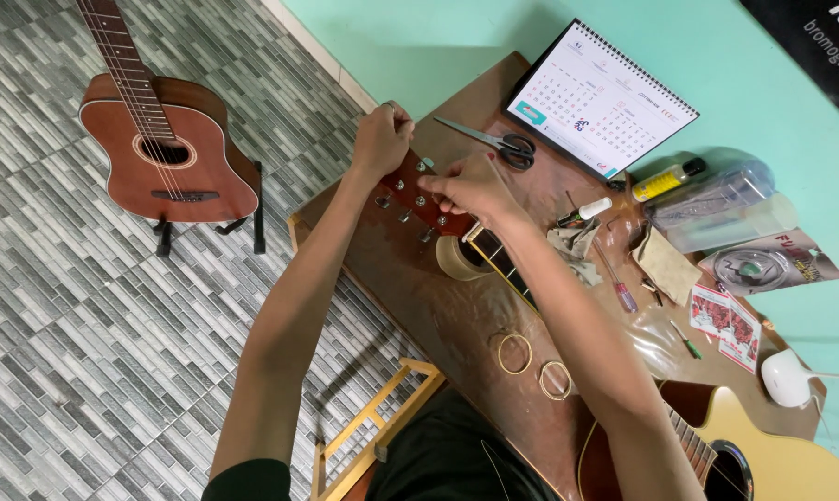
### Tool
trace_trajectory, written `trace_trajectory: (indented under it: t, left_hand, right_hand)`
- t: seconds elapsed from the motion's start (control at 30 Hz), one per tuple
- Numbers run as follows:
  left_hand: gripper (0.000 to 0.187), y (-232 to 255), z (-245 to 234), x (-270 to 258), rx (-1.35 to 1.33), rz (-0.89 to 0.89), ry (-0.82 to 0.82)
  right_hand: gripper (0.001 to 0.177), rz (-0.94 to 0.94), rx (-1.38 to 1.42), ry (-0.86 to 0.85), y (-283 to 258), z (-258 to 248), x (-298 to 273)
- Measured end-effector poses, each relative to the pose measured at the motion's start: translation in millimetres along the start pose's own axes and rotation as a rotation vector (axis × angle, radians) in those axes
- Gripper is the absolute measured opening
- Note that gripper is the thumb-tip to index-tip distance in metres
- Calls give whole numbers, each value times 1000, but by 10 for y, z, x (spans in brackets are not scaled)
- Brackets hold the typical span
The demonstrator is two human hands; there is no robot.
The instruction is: The person replaces a guitar string on an acoustic guitar. They thread the string through the tuning peg, wind it, and then use a string winder to tighten it. Finally, they tie a knot at the end of the string and trim the excess with scissors.
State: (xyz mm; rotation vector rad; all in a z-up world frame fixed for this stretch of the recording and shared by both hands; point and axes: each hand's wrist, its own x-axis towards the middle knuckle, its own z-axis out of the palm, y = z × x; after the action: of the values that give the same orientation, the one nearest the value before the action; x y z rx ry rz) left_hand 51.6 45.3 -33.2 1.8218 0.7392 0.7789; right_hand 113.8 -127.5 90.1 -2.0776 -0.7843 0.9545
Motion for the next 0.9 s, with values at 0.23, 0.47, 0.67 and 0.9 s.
trace_trajectory:
  t: [0.23,0.47,0.67,0.9]
  left_hand:
    - [10,-107,40,-5,-43,65,21]
    - [10,-333,213,131,-12,33,35]
    - [10,-531,317,193,-63,57,59]
    - [7,-589,378,234,-60,50,94]
  right_hand:
    - [23,-125,-84,-60,160,157,-43]
    - [30,-361,-824,24,248,215,-441]
    - [33,-282,-846,38,514,138,-381]
    - [37,-299,-969,71,629,0,-313]
